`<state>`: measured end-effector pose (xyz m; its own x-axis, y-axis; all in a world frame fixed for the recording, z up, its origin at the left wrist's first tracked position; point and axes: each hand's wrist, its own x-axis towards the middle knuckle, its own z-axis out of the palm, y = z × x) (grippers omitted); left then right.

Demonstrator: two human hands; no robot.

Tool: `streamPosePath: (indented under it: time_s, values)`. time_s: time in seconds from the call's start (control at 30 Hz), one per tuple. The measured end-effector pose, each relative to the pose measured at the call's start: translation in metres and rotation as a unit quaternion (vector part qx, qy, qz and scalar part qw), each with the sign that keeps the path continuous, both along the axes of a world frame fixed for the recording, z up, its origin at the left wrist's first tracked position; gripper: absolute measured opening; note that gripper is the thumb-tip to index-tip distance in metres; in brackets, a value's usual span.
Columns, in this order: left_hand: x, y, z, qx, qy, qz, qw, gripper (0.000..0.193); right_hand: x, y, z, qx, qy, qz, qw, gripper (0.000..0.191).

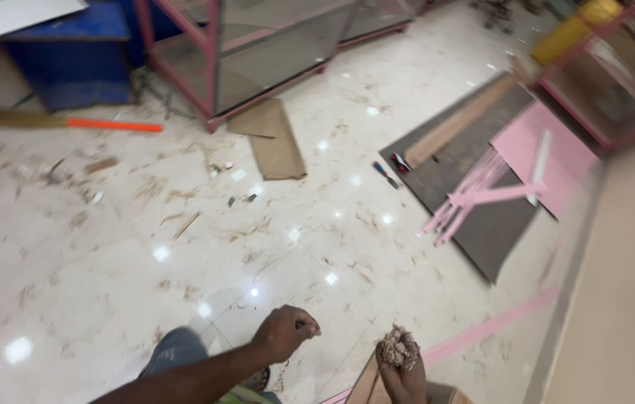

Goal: The person applies a white paste-like filler to the edges and joints of a blue wooden cabinet using their hands, then cleans up wood shavings and dust from the floor by hand and with a yellow bucket.

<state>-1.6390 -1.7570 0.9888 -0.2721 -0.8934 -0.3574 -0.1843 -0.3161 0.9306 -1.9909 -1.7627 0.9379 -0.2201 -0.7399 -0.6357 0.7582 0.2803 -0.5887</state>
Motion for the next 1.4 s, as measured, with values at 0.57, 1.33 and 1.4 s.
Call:
streamPosePath:
  time_s: [0.57, 1.33, 1.4]
  values:
    - [0.116, -0.137, -0.03, 0.073, 0.008, 0.268, 0.961, 0.032, 0.167, -0.303, -0.019, 0.055, -0.023, 0.324, 0.944, 0.033]
    - [0.055, -0.07, -0.017, 0.136, 0.155, 0.738, 0.643, 0.058, 0.439, -0.343, -0.03, 0.061, -0.073, 0.769, 0.632, 0.029]
    - [0.05, -0.054, -0.012, 0.159, 0.159, 0.758, 0.613, 0.058, 0.454, -0.333, -0.04, 0.077, -0.029, 0.784, 0.616, 0.028]
